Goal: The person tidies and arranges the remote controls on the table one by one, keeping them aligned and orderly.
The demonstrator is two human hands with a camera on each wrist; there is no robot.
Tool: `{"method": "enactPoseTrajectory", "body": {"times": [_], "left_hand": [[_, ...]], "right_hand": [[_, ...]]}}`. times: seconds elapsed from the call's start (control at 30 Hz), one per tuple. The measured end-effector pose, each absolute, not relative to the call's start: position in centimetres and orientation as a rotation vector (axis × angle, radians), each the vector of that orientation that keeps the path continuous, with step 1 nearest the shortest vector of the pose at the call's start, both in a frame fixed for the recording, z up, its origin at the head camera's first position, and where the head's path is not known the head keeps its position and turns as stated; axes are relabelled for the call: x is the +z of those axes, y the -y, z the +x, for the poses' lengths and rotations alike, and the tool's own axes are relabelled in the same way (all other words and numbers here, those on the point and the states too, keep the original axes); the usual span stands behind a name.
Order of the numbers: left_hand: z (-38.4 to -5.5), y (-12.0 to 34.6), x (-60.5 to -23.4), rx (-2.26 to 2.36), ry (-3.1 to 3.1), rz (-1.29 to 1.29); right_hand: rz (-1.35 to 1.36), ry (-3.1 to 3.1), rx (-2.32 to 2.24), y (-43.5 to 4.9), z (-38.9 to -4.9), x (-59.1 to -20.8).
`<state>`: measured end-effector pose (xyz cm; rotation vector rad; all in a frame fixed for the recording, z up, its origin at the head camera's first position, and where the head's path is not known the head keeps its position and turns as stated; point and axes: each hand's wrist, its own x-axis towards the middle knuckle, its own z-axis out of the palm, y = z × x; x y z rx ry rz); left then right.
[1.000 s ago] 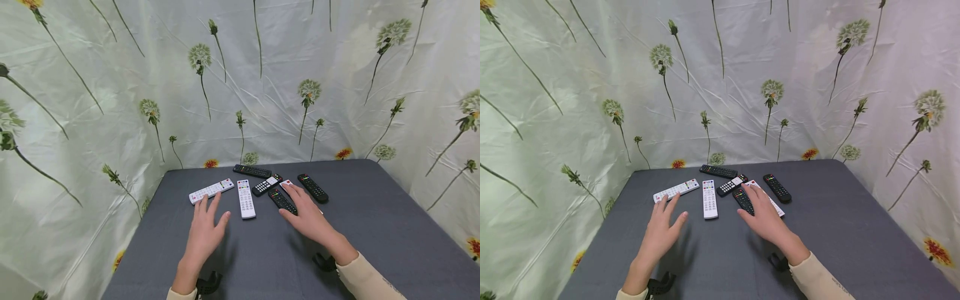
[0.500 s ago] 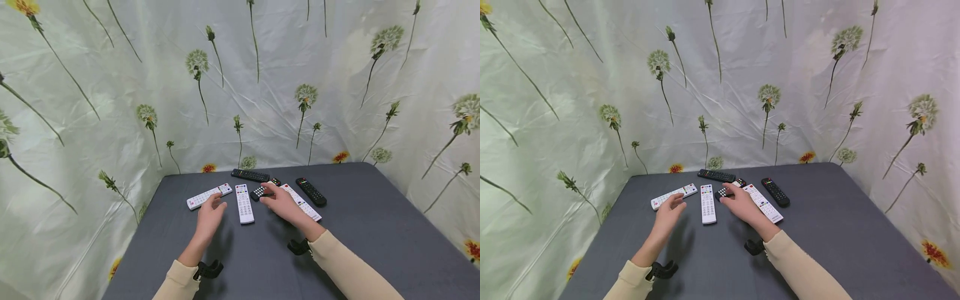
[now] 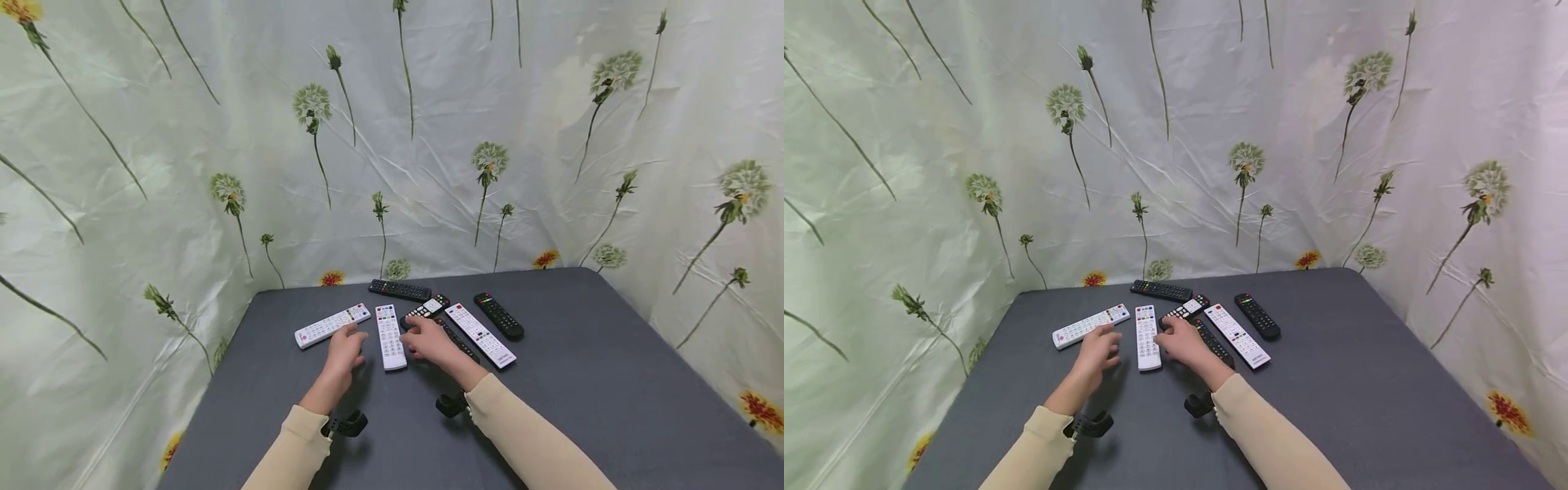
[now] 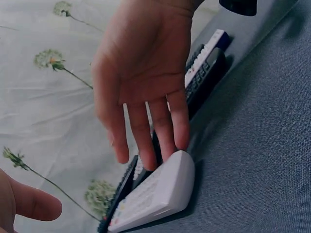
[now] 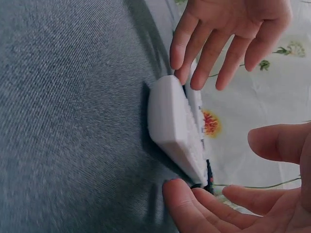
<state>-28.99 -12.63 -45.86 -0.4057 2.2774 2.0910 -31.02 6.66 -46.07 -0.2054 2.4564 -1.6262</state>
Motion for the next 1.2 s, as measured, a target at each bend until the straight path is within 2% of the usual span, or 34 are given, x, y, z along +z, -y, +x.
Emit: {"method": "enactPoseTrajectory", "body": {"times": [0.5, 1.2], "left_hand": [[-30.9, 11.8, -47.8, 2.114, -2.171, -0.390], [-30.8, 11.8, -48.6, 1.960, -2.359, -0.265]], "right_hand": [[-0.222, -2.514, -1.591, -5.6, -32.4, -47.8], [-0.199, -2.290, -1.689, -4.2, -31.7, -48.2]]}}
